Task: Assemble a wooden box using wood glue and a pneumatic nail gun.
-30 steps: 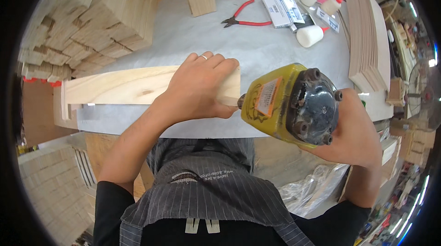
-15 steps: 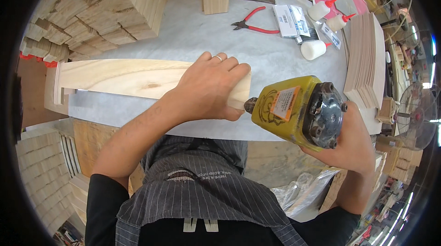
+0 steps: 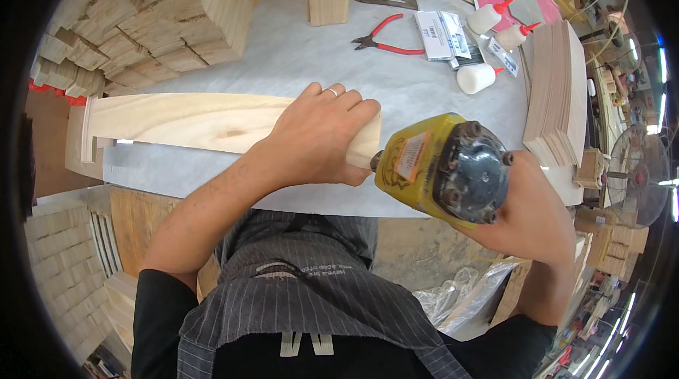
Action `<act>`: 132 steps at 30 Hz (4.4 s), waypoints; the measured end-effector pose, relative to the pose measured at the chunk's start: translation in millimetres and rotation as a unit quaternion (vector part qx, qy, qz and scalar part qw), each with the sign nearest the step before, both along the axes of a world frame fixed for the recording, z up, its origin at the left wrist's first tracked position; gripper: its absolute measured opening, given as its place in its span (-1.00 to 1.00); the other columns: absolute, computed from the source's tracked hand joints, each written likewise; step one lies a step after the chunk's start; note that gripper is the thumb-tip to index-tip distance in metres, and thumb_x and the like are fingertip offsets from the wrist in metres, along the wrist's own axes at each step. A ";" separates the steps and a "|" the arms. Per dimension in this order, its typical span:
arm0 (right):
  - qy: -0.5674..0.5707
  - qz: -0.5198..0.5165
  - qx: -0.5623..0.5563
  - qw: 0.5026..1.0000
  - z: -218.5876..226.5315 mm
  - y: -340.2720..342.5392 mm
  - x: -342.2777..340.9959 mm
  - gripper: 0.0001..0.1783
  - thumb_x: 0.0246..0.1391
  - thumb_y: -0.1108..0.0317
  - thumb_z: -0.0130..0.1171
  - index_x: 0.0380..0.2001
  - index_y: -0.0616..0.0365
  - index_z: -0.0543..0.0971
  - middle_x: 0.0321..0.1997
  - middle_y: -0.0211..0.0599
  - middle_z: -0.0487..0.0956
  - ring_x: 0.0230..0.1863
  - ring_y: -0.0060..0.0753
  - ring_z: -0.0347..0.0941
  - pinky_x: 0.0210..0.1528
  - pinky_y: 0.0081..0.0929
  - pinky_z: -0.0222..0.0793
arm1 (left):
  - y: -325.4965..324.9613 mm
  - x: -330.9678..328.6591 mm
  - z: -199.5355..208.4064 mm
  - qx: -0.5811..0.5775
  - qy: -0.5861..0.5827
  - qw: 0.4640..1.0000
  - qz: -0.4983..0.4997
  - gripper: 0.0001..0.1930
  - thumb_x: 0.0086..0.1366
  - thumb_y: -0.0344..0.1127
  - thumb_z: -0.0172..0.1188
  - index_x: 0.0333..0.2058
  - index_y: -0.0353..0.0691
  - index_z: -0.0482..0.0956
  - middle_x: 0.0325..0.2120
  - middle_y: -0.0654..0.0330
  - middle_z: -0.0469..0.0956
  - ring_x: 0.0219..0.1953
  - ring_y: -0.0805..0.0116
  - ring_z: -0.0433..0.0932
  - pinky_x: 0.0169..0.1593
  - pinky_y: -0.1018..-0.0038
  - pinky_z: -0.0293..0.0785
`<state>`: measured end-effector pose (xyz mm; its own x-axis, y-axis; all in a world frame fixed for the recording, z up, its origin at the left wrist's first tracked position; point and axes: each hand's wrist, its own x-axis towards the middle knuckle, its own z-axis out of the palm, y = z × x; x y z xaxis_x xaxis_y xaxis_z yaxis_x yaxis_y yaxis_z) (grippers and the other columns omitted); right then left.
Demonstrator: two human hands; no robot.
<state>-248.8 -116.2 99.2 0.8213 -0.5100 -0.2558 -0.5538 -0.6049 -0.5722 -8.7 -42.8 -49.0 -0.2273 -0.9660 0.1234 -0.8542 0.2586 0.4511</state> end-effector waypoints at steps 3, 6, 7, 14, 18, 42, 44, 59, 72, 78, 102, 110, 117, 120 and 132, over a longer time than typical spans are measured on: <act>0.047 -0.031 0.013 0.998 2.4 -2.2 0.2 -0.58 -0.17 0.33 0.53 -0.23 0.31 0.64 -0.34 -0.14 0.67 -0.37 -0.18 0.61 -0.24 -0.34 0.50 | 2.0 3.0 1.6 0.040 -0.019 0.999 0.000 -0.25 -0.12 0.02 0.51 0.04 -0.22 0.51 -0.14 0.06 0.58 -0.01 0.09 0.53 0.03 0.26 0.35; 0.004 -0.142 0.025 0.990 -3.4 -2.7 -16.0 -0.44 -0.18 0.36 0.60 -0.08 0.30 0.59 -0.15 -0.17 0.69 -0.19 -0.36 0.62 -0.07 -0.34 0.52 | 11.0 23.1 6.4 0.021 -0.035 0.999 0.013 -0.05 -0.12 0.19 0.53 0.17 -0.29 0.46 0.00 -0.06 0.56 0.12 -0.01 0.49 0.18 0.13 0.33; 0.001 -0.148 0.023 0.989 -12.5 -6.2 -24.1 -0.44 -0.18 0.36 0.60 -0.08 0.30 0.59 -0.15 -0.17 0.69 -0.19 -0.36 0.62 -0.07 -0.34 0.52 | 17.5 37.4 7.5 -0.004 -0.038 0.999 0.021 0.06 -0.12 0.29 0.53 0.23 -0.34 0.42 0.09 -0.14 0.54 0.20 -0.07 0.47 0.26 0.05 0.30; 0.066 -0.274 -0.115 0.953 -111.2 -50.9 -94.0 -0.46 -0.05 0.19 0.49 -0.09 0.36 0.58 -0.23 0.07 0.66 -0.18 0.06 0.62 -0.07 -0.18 0.50 | 58.2 167.8 62.0 0.323 -0.084 0.932 0.141 -0.22 -0.14 0.28 0.57 -0.15 -0.33 0.66 -0.15 -0.14 0.66 -0.09 0.01 0.64 -0.03 0.19 0.52; 0.049 -0.296 -0.215 0.929 -184.6 -55.9 -129.2 -0.26 -0.04 0.28 0.43 0.19 0.34 0.40 -0.06 0.16 0.53 -0.04 0.24 0.53 0.01 -0.05 0.46 | 83.8 154.6 47.9 0.236 0.038 0.970 0.052 -0.70 0.09 -0.17 0.50 -0.37 -0.25 0.63 -0.47 0.00 0.58 -0.34 -0.01 0.57 -0.26 0.16 0.46; -0.385 -0.524 0.138 0.747 -253.7 -219.4 -92.2 -0.03 -0.23 0.02 0.58 0.21 0.25 0.37 0.02 -0.02 0.55 0.02 -0.11 0.55 -0.11 -0.16 0.60 | 148.4 84.5 -112.3 -0.138 -0.058 0.973 0.177 -0.34 0.06 0.05 0.49 0.10 -0.13 0.59 0.20 -0.16 0.43 0.23 -0.17 0.37 0.33 -0.11 0.18; -0.214 -0.392 -0.336 0.829 -252.1 -185.1 -90.4 -0.13 -0.13 0.04 0.53 0.17 0.30 0.42 0.10 0.00 0.51 0.07 -0.07 0.54 0.01 -0.14 0.56 | 162.1 93.0 -110.4 -0.137 -0.051 0.973 0.179 -0.33 0.04 0.06 0.50 0.09 -0.14 0.59 0.17 -0.17 0.44 0.22 -0.17 0.38 0.31 -0.13 0.20; -0.342 -0.092 0.131 0.926 -79.5 57.7 157.7 -0.23 -0.12 0.21 0.51 0.16 0.17 0.41 0.04 -0.28 0.48 0.02 -0.41 0.45 0.11 -0.40 0.38 | 155.7 79.0 -128.4 -0.117 0.025 0.965 0.231 -0.23 0.11 0.24 0.36 0.16 -0.19 0.52 0.11 -0.12 0.41 0.24 -0.13 0.31 0.41 -0.01 0.11; -0.340 -0.016 0.244 0.908 -99.9 123.3 313.0 -0.42 0.14 0.23 0.37 0.17 0.09 0.40 0.03 -0.23 0.54 -0.01 -0.28 0.58 -0.21 -0.35 0.63 | 156.2 75.1 -134.2 -0.132 0.037 0.961 0.239 -0.23 0.10 0.22 0.35 0.15 -0.22 0.53 0.11 -0.10 0.41 0.25 -0.14 0.30 0.44 -0.01 0.08; -0.329 -0.029 0.256 0.908 -106.8 118.3 325.3 -0.41 0.14 0.33 0.39 0.18 0.13 0.38 0.05 -0.21 0.50 0.01 -0.29 0.57 -0.21 -0.34 0.68 | 157.4 76.0 -135.1 -0.123 0.037 0.964 0.234 -0.24 0.10 0.23 0.35 0.12 -0.24 0.53 0.10 -0.09 0.40 0.23 -0.12 0.30 0.42 -0.01 0.10; -0.403 0.185 -0.005 0.896 -115.9 113.4 307.0 -0.32 -0.15 0.66 0.43 0.09 0.08 0.45 0.32 -0.03 0.34 0.24 -0.20 0.41 0.12 -0.30 0.54 | 153.5 76.0 -138.0 -0.140 0.065 0.962 0.227 -0.23 0.07 0.20 0.37 0.13 -0.25 0.52 0.06 -0.06 0.40 0.23 -0.13 0.30 0.42 -0.08 0.07; -0.396 0.192 0.044 0.897 -120.3 113.6 310.1 -0.35 -0.16 0.71 0.39 0.05 0.08 0.47 0.30 -0.04 0.34 0.25 -0.21 0.42 0.10 -0.31 0.57 | 155.1 76.4 -134.3 -0.121 0.068 0.965 0.225 -0.22 0.07 0.20 0.37 0.13 -0.25 0.52 0.07 -0.08 0.40 0.25 -0.16 0.28 0.42 -0.08 0.07; -0.401 0.199 0.001 0.894 -121.8 115.2 311.1 -0.40 -0.20 0.74 0.40 -0.03 0.07 0.53 0.26 0.00 0.40 0.23 -0.11 0.45 0.12 -0.23 0.58 | 154.3 73.7 -140.8 -0.153 0.077 0.956 0.238 -0.23 -0.01 0.16 0.43 0.07 -0.28 0.54 0.08 -0.06 0.40 0.26 -0.09 0.26 0.44 -0.02 0.05; -0.408 0.202 -0.010 0.890 -123.5 115.6 311.0 -0.40 -0.23 0.75 0.39 -0.05 0.07 0.54 0.25 0.00 0.41 0.23 -0.09 0.46 0.12 -0.22 0.57 | 152.9 73.0 -143.4 -0.162 0.079 0.954 0.240 -0.22 -0.02 0.17 0.43 0.07 -0.28 0.54 0.09 -0.07 0.40 0.26 -0.09 0.26 0.44 -0.03 0.05; -0.371 0.249 -0.040 0.894 -118.6 117.1 298.8 -0.36 -0.24 0.78 0.41 -0.04 0.06 0.50 0.29 -0.04 0.38 0.28 -0.15 0.42 0.17 -0.27 0.56 | 149.2 69.0 -151.7 -0.210 0.069 0.942 0.254 -0.21 -0.05 0.18 0.44 0.05 -0.27 0.55 0.07 -0.05 0.39 0.27 -0.10 0.25 0.45 0.01 0.03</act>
<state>50.0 0.9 -19.5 0.8798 -0.0253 0.4747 0.3104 -0.7258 -0.6139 60.3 106.4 -200.7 0.2962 -0.8053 0.5135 -0.8568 0.0136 0.5155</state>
